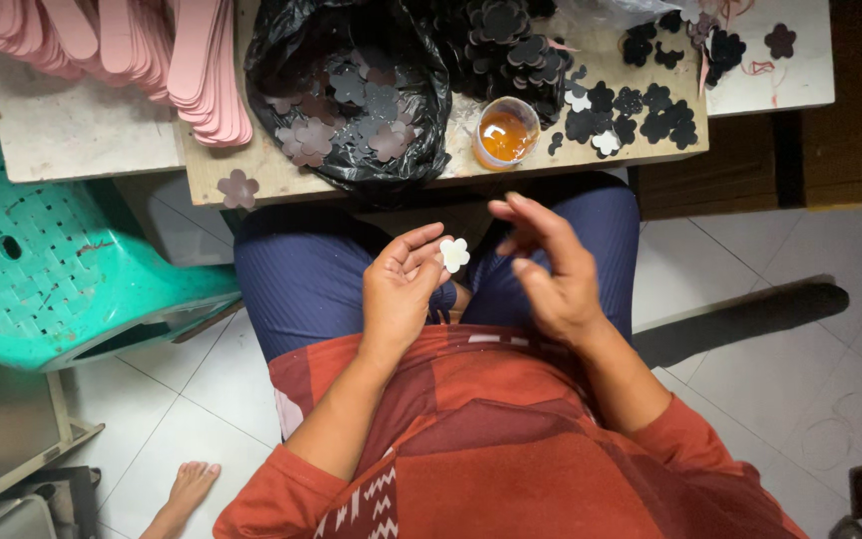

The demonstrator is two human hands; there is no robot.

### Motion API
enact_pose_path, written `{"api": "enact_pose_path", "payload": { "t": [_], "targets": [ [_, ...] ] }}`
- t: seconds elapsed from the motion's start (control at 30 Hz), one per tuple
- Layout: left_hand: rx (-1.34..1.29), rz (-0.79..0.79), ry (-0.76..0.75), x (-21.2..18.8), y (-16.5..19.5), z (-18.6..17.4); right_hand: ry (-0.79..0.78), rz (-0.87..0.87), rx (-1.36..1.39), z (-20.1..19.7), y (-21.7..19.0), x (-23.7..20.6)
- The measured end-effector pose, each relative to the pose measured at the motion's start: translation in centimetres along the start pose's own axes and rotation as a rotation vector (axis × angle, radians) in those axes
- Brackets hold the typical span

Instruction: The person repeatedly picks up small black and white flower-shaped pieces from a black bag and the table, aligns them, and presses them together by hand. The assembled pieces are placed on the table. The person handles the pieces one at a time throughout the clip.

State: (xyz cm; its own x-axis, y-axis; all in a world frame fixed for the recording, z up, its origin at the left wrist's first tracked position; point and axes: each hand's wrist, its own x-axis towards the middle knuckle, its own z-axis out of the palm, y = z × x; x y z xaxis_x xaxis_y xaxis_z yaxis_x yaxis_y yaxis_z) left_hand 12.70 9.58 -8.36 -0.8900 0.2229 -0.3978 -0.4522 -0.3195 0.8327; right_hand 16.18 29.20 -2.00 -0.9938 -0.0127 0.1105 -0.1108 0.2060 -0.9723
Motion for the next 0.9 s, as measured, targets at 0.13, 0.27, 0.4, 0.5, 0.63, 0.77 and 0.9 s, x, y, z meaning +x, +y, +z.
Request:
{"api": "enact_pose_path", "payload": {
  "t": [0.13,0.27,0.4,0.5,0.63,0.77,0.9],
  "targets": [
    [-0.013,0.026,0.007,0.1,-0.1,-0.1,-0.146,0.139,-0.403,0.0,0.1,1.0],
    [-0.032,0.066,0.075,0.5,0.4,-1.3,0.106,0.289,-1.02,-1.1,0.1,1.4],
    [-0.095,-0.009,0.062,0.6,1.0,-1.5,0.245,-0.098,-0.754,-1.5,0.2,1.1],
    [-0.138,-0.091,0.005,0.3,1.5,-1.0,0.12,-0.46,-0.592,-0.2,0.5,1.1],
    [-0.15,-0.151,-0.065,-0.1,2.2,-0.7,0.04,-0.64,-0.57,1.4,0.8,1.5],
    [-0.149,-0.204,-0.089,-0.3,2.4,-1.1,0.047,-0.701,-0.575,2.0,0.7,1.8],
    [-0.135,-0.186,-0.106,0.0,2.0,-1.4,0.044,-0.748,-0.584,2.2,0.5,2.0]
  ]
}}
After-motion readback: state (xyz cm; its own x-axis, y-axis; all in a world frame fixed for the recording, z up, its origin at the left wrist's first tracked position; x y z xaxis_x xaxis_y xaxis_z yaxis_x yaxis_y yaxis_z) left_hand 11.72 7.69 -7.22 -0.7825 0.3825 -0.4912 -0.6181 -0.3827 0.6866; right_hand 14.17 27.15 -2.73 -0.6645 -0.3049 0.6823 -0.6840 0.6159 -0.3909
